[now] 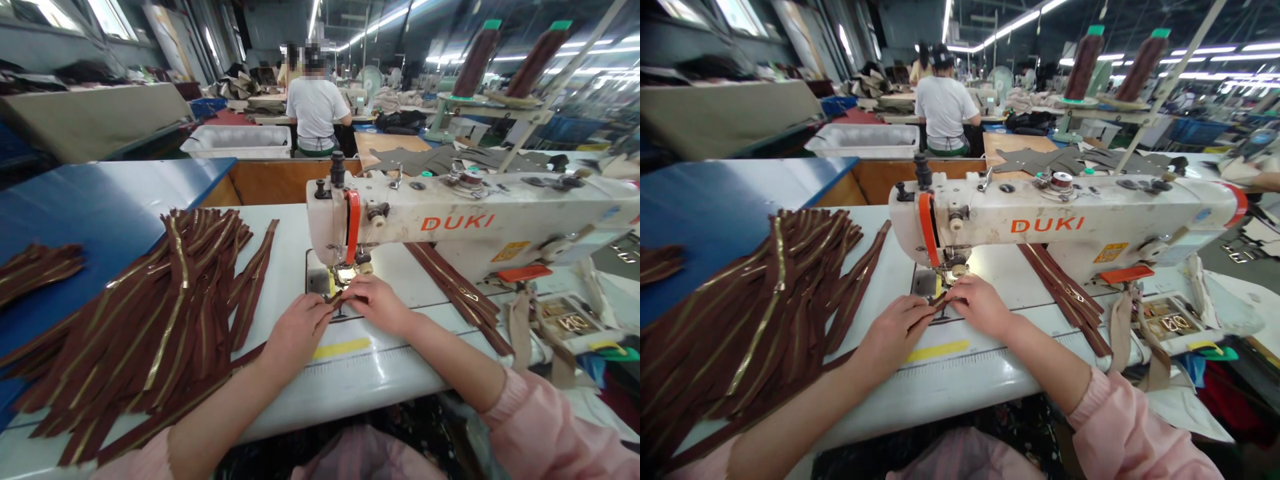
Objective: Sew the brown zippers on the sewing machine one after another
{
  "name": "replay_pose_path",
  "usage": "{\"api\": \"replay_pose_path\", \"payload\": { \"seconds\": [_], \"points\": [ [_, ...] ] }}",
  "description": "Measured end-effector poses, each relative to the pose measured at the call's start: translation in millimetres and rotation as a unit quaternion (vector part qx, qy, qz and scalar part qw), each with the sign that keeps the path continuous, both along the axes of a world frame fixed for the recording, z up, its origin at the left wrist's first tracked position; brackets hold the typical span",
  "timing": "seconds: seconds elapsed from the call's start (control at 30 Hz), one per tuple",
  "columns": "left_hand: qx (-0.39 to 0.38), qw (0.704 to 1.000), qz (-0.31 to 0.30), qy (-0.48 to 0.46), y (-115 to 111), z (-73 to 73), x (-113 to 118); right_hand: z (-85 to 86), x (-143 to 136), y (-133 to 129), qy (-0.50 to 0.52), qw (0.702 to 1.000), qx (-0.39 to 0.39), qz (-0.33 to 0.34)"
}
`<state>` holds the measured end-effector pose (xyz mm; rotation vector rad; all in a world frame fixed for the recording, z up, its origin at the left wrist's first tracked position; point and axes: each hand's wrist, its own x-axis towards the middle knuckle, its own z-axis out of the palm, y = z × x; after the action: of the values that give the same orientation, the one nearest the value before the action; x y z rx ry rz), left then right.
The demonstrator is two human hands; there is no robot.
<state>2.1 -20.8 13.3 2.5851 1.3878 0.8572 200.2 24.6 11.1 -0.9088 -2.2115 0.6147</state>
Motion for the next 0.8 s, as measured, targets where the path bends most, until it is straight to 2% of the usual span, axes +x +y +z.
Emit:
{"api": "replay_pose_path", "payload": {
  "seconds": [0.13, 0.33, 0.53, 0.8],
  "points": [
    [-0.019, 1.000, -0.006, -0.003, -1.3, 3.0, -3.3, -2.4, -0.4, 3.2, -0.012, 1.000, 0.018, 0.001],
    [-0.063, 0.997, 0.010, -0.032, -9.2, 5.6, -7.4, 4.2, -1.0, 0.0, -0.030, 0.999, -0.012, 0.019],
    [-0.095, 0.992, 0.030, -0.073, -11.8, 1.9, -7.4, 11.3, -6.4, -4.8, -0.041, 0.998, -0.048, -0.015],
    [-0.091, 0.992, 0.034, -0.078, -14.8, 1.4, -8.2, 7.5, -14.4, -7.3, -0.062, 0.994, -0.039, -0.077]
  ]
}}
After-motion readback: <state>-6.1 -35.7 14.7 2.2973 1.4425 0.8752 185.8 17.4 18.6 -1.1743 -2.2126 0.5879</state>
